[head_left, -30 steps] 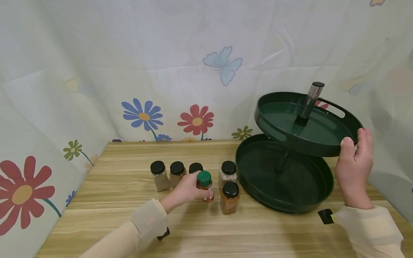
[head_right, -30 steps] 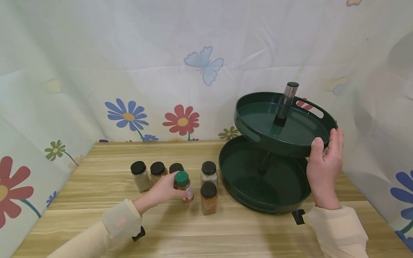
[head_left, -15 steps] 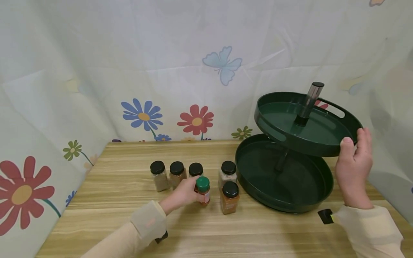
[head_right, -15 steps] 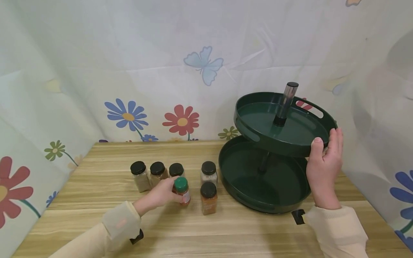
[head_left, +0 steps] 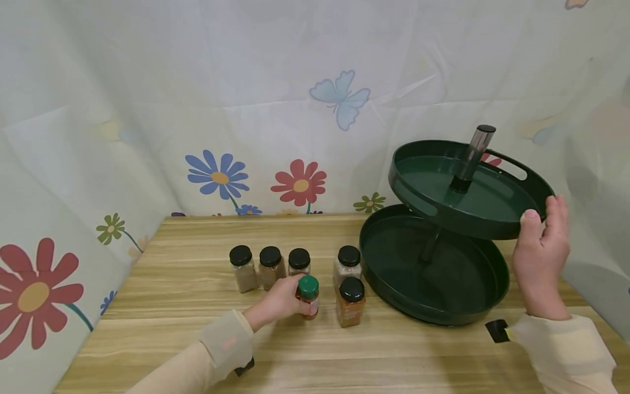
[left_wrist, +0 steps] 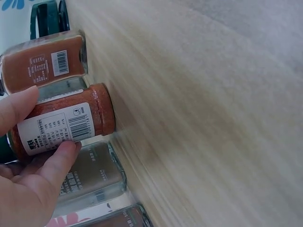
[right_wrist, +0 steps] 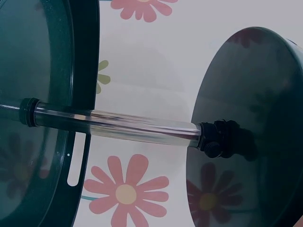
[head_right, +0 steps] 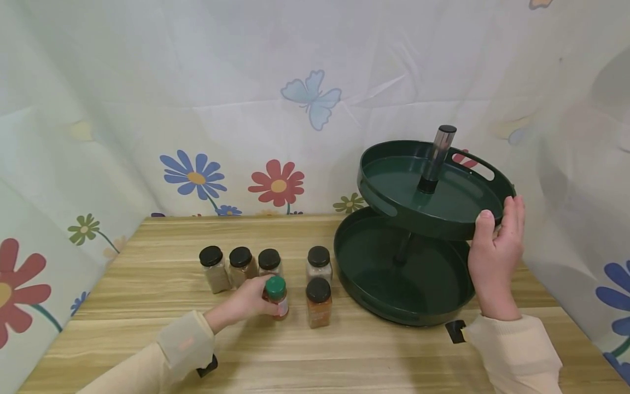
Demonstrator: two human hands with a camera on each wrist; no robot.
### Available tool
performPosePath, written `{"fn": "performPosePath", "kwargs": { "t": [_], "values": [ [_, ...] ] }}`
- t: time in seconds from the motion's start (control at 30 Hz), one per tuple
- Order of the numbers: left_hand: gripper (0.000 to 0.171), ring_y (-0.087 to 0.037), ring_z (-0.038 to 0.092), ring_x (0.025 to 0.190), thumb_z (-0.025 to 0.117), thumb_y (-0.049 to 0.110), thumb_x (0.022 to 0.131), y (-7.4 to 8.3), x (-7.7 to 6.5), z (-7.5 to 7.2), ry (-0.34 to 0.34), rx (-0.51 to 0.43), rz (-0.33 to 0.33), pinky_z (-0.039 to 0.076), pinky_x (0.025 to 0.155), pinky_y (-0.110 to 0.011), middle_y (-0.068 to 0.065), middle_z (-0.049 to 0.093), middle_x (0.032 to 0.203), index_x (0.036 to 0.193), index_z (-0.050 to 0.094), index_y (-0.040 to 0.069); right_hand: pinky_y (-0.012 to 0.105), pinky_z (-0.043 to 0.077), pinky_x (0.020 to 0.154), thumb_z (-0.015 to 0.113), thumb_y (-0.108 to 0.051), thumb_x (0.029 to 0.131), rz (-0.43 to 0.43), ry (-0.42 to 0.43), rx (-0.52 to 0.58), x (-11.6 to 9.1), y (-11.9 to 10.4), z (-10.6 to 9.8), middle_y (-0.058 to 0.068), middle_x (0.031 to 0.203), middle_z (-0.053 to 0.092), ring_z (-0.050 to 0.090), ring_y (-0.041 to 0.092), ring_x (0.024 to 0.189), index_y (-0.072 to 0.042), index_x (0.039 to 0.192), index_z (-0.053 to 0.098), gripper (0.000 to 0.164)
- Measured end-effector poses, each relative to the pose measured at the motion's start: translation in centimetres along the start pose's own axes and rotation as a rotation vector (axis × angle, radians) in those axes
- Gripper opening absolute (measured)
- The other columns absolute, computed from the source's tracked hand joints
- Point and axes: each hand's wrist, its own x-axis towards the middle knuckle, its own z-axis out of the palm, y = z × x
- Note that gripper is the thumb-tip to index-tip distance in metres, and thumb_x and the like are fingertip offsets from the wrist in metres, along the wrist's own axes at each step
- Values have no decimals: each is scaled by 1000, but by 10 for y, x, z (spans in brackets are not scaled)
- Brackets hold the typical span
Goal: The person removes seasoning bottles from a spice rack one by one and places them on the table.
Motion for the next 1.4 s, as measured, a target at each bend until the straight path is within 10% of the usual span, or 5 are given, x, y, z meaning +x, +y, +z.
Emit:
{"fn": "performPosePath", "kwargs": {
  "t": [1.4],
  "values": [
    [47,-21,58,95,76,19,71,-4,-5,-2,-32,-99,3,48,82,-43,-3,63,100,111,54,10,25,7,109,29,-21,93,5,-3,-6,2,1,-2,0,150,16,10,6,134,-9,141,25,49]
  ]
}}
